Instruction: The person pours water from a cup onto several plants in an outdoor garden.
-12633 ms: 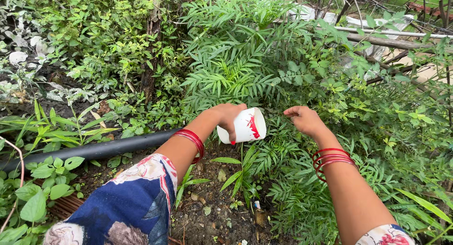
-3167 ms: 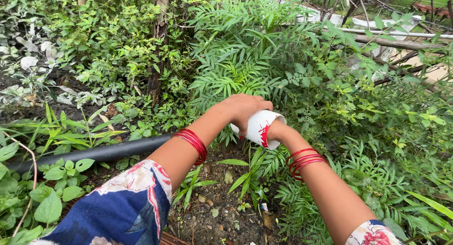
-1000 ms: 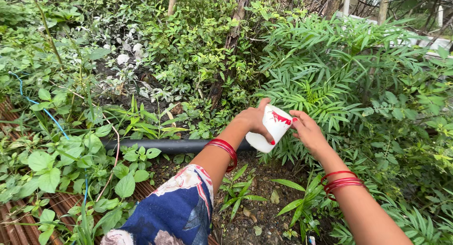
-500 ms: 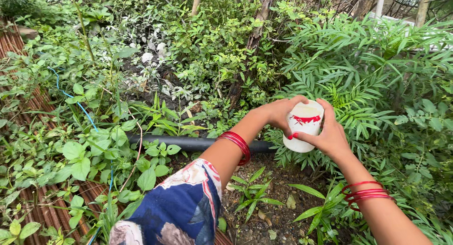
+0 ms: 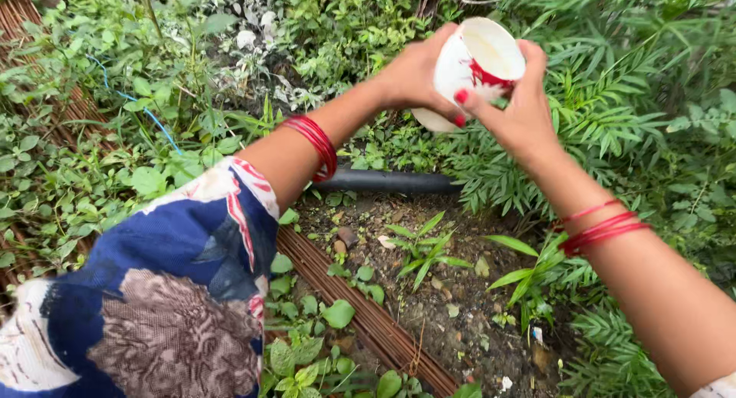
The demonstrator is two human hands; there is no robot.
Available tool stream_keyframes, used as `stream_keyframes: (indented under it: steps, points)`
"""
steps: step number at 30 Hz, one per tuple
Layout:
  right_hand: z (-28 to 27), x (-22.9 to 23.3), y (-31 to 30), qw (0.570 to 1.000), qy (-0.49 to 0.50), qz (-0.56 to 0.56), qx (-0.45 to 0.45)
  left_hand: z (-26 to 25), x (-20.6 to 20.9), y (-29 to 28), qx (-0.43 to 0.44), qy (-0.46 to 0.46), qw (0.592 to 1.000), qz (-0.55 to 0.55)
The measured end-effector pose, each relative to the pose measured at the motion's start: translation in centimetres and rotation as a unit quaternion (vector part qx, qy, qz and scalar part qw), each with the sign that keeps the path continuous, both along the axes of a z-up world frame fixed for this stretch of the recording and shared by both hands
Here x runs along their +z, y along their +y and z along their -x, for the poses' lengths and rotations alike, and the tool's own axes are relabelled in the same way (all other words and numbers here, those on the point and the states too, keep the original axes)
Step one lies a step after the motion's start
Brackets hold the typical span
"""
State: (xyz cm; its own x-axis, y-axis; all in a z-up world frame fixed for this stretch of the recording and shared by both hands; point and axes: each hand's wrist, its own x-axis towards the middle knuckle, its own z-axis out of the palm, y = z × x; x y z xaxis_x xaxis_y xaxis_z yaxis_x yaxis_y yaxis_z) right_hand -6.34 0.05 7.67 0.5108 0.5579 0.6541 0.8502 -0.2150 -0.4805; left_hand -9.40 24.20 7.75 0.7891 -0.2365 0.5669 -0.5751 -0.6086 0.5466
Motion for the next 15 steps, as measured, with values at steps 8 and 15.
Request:
stream_keyframes:
  steps: [8,15]
  points:
    - [1.3,1.2,6.6,0.981,-0.110,0.147,0.070,4.7,-1.6,9.2,0.042,0.013,0.989,-0.144]
    - [0.1,-4.8,17.0,0.906,-0.147,0.370,0.147,7.9,1.4,11.6,0.052,0.119,0.952,-0.277]
